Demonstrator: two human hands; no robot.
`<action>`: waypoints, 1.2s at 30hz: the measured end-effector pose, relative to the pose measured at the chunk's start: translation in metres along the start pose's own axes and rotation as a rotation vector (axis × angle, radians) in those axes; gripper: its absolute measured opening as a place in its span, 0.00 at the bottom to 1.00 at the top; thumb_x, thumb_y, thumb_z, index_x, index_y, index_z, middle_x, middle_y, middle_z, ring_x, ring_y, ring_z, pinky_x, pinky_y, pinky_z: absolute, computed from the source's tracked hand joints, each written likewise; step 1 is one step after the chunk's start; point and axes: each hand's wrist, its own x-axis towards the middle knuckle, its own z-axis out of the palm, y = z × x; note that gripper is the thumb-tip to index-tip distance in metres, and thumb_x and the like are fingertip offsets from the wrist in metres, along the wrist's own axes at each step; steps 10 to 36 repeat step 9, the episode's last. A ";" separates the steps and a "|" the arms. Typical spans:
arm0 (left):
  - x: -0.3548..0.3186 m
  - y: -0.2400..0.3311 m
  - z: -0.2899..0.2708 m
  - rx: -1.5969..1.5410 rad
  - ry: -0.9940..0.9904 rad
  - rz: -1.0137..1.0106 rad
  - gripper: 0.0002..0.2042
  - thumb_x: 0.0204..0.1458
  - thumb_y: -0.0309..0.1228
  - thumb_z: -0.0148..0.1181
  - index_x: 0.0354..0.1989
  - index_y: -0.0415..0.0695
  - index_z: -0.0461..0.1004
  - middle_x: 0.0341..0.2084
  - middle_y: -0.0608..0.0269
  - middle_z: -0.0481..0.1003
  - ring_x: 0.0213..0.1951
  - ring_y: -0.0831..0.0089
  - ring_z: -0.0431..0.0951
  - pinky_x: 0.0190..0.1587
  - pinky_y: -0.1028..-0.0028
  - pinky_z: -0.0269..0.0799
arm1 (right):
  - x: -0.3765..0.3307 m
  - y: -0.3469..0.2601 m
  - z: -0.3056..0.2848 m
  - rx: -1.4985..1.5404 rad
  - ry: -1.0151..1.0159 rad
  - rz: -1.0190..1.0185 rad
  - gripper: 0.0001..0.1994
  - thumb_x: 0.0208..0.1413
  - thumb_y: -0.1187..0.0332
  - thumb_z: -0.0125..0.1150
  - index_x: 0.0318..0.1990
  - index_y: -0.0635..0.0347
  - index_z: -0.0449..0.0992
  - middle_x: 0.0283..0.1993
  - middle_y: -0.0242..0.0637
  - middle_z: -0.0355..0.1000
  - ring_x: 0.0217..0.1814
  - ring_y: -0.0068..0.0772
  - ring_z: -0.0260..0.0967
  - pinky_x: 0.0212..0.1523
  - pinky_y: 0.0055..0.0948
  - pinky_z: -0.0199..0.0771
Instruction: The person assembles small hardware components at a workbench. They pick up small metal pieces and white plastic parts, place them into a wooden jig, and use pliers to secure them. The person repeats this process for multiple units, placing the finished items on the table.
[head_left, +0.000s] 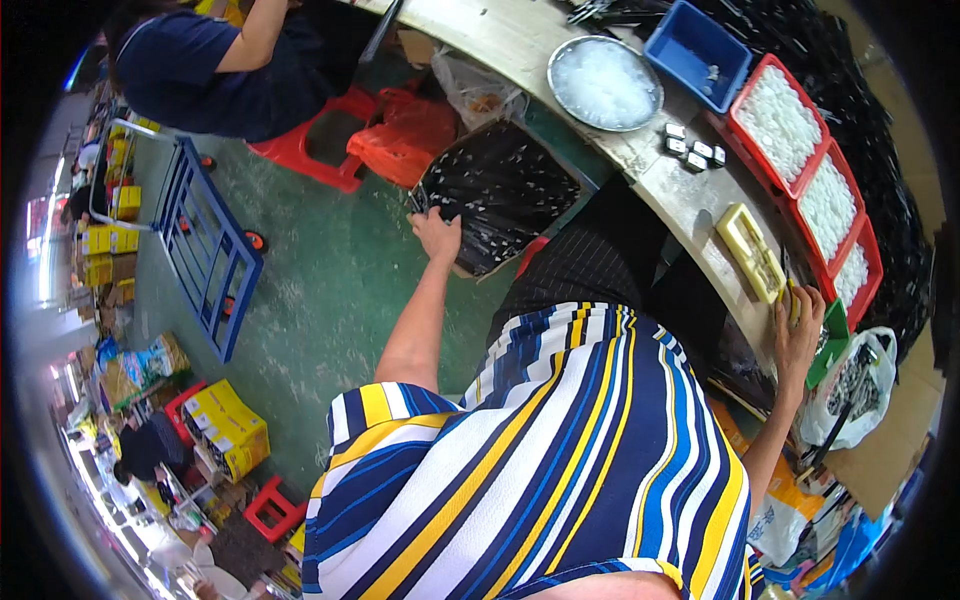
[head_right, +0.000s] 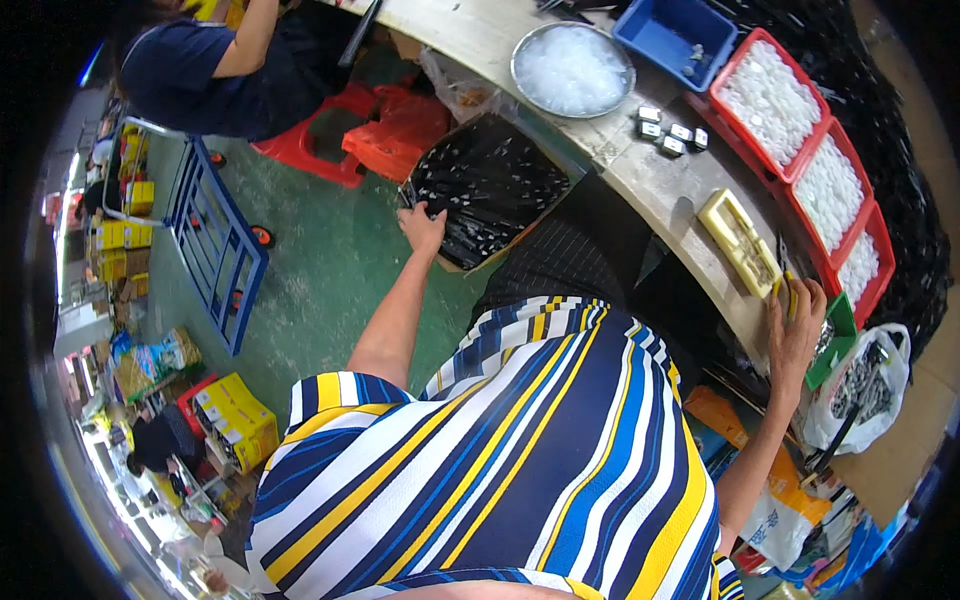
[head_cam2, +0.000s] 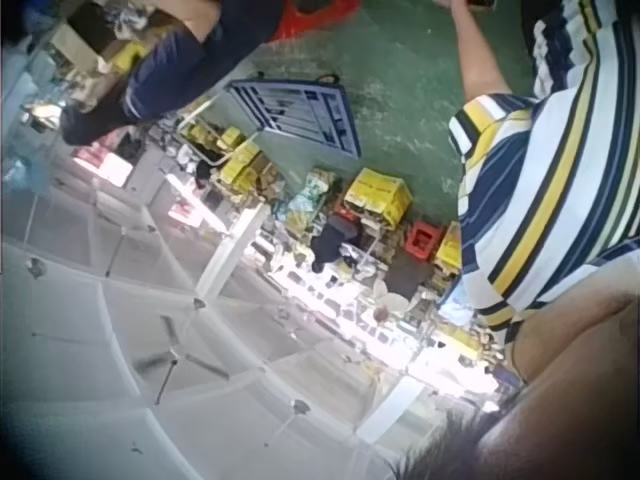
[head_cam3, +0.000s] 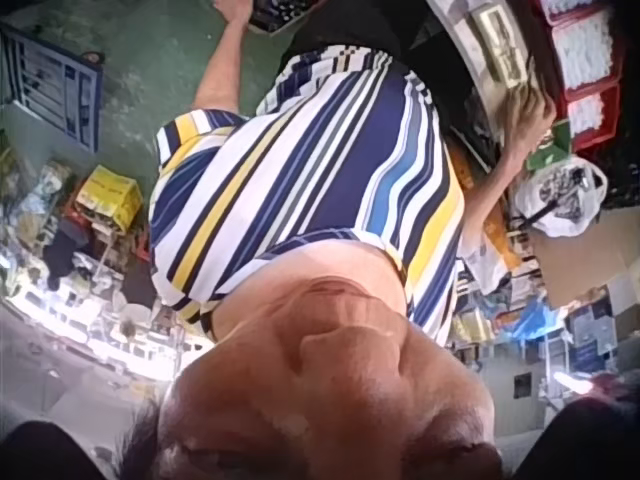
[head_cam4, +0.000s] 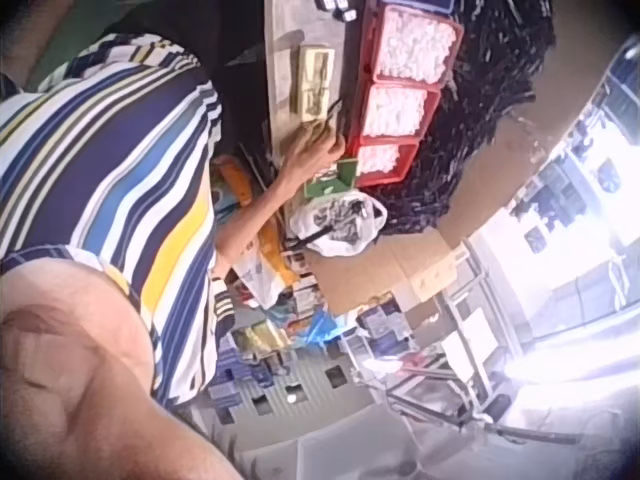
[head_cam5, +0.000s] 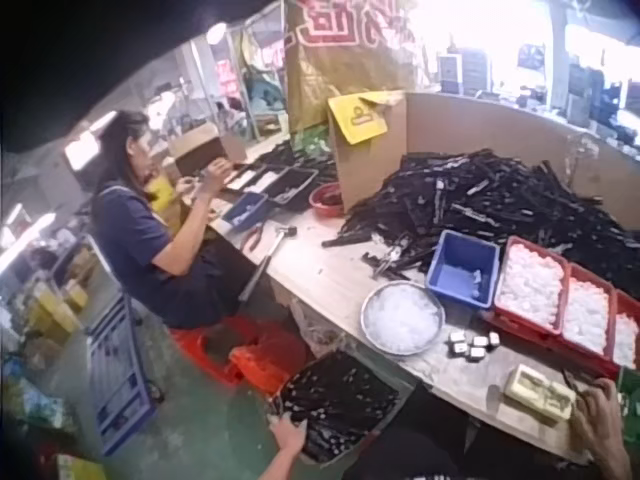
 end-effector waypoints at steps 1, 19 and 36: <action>0.000 0.002 -0.002 -0.012 -0.016 -0.024 0.29 0.45 0.39 0.72 0.57 0.43 0.72 0.53 0.48 0.65 0.56 0.46 0.65 0.59 0.57 0.66 | 0.000 -0.009 -0.008 0.031 0.009 0.028 0.17 0.57 0.70 0.63 0.53 0.64 0.73 0.59 0.48 0.66 0.64 0.51 0.64 0.63 0.42 0.62; 0.008 -0.001 -0.006 -0.105 0.128 0.143 0.29 0.43 0.38 0.72 0.56 0.44 0.72 0.52 0.46 0.65 0.55 0.46 0.66 0.59 0.55 0.65 | -0.021 0.022 -0.189 0.361 0.361 -0.083 0.17 0.67 0.75 0.48 0.62 0.66 0.68 0.61 0.38 0.69 0.62 0.29 0.67 0.66 0.30 0.61; 0.008 -0.001 -0.006 -0.105 0.128 0.143 0.29 0.43 0.38 0.72 0.56 0.44 0.72 0.52 0.46 0.65 0.55 0.46 0.66 0.59 0.55 0.65 | -0.021 0.022 -0.189 0.361 0.361 -0.083 0.17 0.67 0.75 0.48 0.62 0.66 0.68 0.61 0.38 0.69 0.62 0.29 0.67 0.66 0.30 0.61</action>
